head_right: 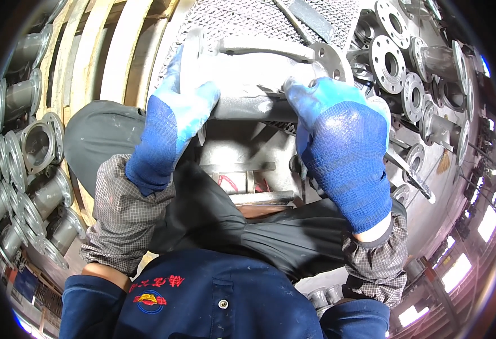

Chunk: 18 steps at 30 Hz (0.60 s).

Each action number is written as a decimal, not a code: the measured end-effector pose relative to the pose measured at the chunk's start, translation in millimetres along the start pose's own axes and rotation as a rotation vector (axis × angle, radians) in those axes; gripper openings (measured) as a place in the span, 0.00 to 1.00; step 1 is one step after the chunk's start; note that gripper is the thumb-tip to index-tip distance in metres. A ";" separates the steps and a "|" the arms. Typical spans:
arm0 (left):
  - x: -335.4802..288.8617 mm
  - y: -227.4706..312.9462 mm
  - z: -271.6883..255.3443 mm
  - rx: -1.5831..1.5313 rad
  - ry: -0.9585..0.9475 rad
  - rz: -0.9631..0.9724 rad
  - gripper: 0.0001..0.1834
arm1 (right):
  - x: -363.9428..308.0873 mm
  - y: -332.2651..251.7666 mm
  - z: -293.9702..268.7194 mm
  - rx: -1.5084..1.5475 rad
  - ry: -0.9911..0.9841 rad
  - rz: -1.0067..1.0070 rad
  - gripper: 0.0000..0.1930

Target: The person uses a small metal tool to scrape and clean the surface of a metal pipe fitting while sitting on the floor. They handle the fitting with both hands, turning it to access and clean different parts of its exterior and flanges.

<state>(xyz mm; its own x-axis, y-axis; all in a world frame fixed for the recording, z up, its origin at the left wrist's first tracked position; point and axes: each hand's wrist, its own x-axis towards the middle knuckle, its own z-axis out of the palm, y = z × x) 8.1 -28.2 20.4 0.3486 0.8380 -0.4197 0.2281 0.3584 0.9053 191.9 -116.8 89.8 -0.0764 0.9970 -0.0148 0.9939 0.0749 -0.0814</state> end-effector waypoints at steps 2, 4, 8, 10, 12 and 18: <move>0.9 -1.6 -0.7 -0.037 0.000 0.004 0.32 | 1.7 -0.4 -2.7 -0.036 -0.014 -0.016 0.24; 1.2 -3.3 0.0 -0.059 -0.017 -0.014 0.32 | 2.6 -0.7 -3.4 -0.039 -0.014 -0.020 0.24; 3.6 -5.4 0.0 -0.106 -0.032 -0.032 0.31 | 5.6 2.4 -2.4 -0.047 0.014 -0.068 0.24; 3.7 -5.1 0.4 -0.118 -0.030 -0.036 0.31 | 7.1 2.8 -1.8 -0.039 0.027 -0.079 0.23; 3.8 -4.7 -0.3 -0.125 -0.033 -0.041 0.31 | 8.8 2.3 -1.9 -0.040 0.027 -0.085 0.23; 3.1 -7.3 0.3 -0.158 -0.047 -0.065 0.31 | 9.7 2.5 2.7 -0.039 0.067 -0.112 0.24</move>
<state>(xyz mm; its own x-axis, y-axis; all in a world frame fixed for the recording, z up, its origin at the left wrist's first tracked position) 7.8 -28.4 12.4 0.3807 0.7924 -0.4765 0.1068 0.4742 0.8739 193.4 -107.1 86.8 -0.1831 0.9813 0.0588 0.9818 0.1856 -0.0401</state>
